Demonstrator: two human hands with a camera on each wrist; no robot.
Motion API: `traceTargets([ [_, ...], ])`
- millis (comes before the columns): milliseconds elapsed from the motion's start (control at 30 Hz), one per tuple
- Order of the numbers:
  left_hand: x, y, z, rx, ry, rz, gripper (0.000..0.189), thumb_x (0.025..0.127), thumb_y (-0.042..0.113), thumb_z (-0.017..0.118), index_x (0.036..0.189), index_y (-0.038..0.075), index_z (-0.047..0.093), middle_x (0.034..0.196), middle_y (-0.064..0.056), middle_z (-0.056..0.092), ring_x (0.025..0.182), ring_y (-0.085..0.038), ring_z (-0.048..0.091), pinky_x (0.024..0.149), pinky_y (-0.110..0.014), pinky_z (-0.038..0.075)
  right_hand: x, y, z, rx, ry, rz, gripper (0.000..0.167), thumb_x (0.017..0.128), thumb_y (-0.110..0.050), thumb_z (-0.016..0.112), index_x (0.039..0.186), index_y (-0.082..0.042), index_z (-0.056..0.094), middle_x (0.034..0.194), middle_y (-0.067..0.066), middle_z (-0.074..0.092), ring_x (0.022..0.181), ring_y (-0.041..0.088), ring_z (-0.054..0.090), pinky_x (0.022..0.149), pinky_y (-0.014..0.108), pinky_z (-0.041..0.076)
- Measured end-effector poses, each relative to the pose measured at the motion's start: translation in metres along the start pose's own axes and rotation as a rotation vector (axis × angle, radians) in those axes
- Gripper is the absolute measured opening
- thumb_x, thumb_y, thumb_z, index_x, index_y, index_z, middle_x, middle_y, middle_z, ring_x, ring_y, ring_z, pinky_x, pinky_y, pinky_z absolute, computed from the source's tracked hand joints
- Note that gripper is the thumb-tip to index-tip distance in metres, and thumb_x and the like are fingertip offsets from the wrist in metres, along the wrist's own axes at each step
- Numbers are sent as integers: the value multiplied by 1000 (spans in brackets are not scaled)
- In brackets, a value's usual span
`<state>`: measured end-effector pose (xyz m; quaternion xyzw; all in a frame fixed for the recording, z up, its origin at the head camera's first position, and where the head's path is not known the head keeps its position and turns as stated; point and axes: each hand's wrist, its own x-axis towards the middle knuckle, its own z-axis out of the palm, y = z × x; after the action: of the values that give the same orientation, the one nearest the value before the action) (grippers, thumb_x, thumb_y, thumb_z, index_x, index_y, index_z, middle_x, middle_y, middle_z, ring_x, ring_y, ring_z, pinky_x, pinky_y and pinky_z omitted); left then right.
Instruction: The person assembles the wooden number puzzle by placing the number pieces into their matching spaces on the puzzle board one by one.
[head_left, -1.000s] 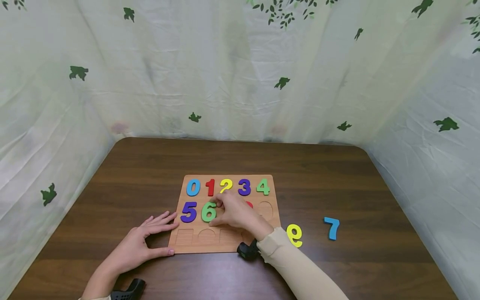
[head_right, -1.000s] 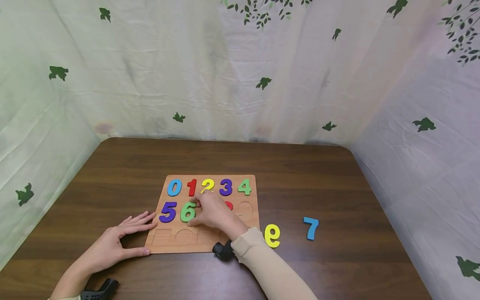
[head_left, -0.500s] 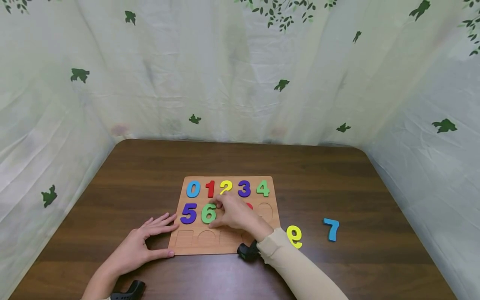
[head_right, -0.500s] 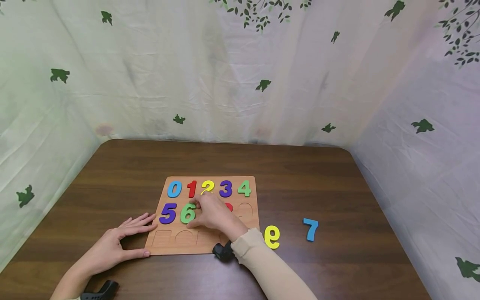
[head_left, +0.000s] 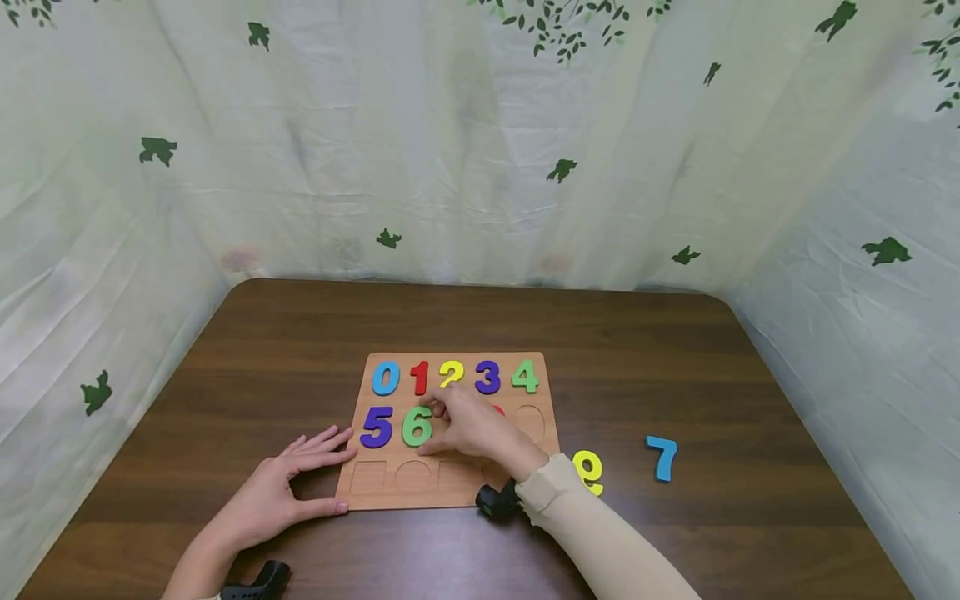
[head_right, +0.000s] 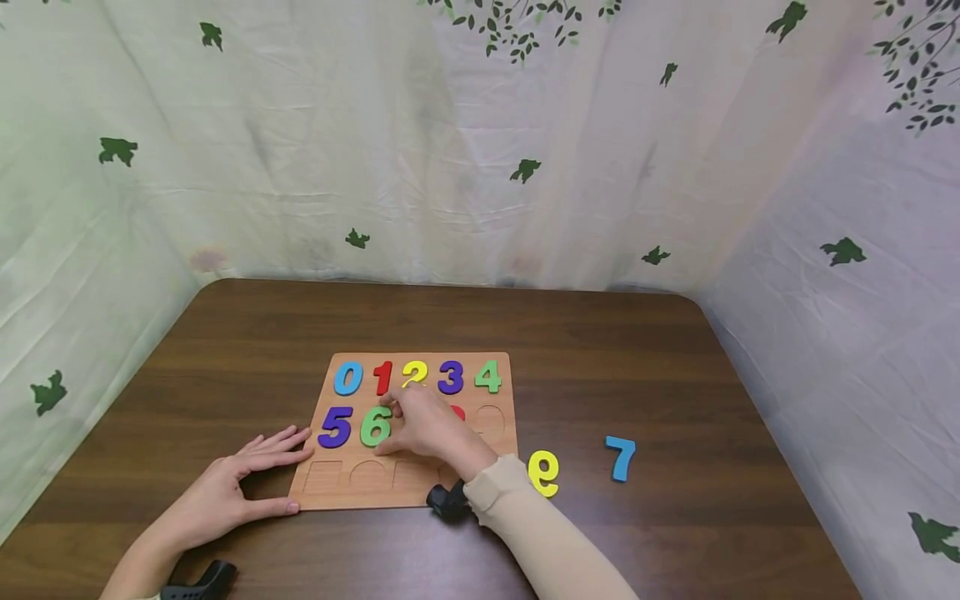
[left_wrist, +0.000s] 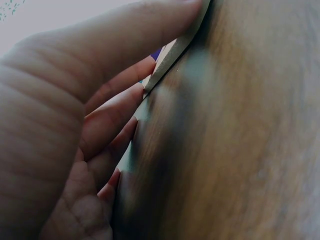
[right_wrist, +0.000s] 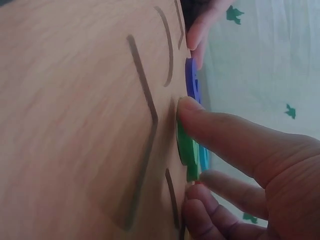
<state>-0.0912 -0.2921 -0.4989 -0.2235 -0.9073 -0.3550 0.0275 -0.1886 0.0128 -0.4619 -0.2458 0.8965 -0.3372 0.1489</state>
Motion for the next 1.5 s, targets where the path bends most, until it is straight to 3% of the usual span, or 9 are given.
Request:
traceTargets([
  [267,-1,-1,0,-2,6,4,65,81,48,92,140,26,74,157,-10,61,148,25,26,119,4,9,-6,1,-18,4,34,-22,62,81,-29,97,135,-11,71,110,4,69,101,17,59,85,24,54],
  [533,0,-1,1,-4,-1,-2,66,81,49,91,140,26,73,158,-9,61,148,26,26,119,5,9,-18,13,-49,48,61,5,59,87,-27,92,139,-6,69,119,12,69,110,30,62,95,38,58],
  [700,0,-2,1,-4,-5,-7,66,81,49,91,141,27,73,158,-9,61,147,26,25,119,5,8,-29,21,-69,80,85,44,59,88,-25,92,139,-8,68,122,13,68,113,30,62,94,38,61],
  [867,0,-2,1,-9,-11,-14,65,82,49,91,140,28,73,158,-8,61,147,27,25,118,6,8,-41,29,-83,22,93,61,59,86,-28,93,139,-14,70,127,10,69,117,27,61,93,38,61],
  [1200,0,-3,2,-9,-8,-5,66,81,49,91,141,28,73,158,-8,61,147,27,25,118,5,9,-73,57,-102,0,97,26,60,87,-29,92,139,-10,69,137,10,70,121,31,65,104,56,59],
  [1500,0,-2,2,-2,-6,-8,66,81,49,91,140,27,74,158,-9,61,147,27,25,118,5,9,-98,89,-117,19,127,93,64,88,-32,91,143,-12,67,140,11,68,127,32,64,110,58,57],
])
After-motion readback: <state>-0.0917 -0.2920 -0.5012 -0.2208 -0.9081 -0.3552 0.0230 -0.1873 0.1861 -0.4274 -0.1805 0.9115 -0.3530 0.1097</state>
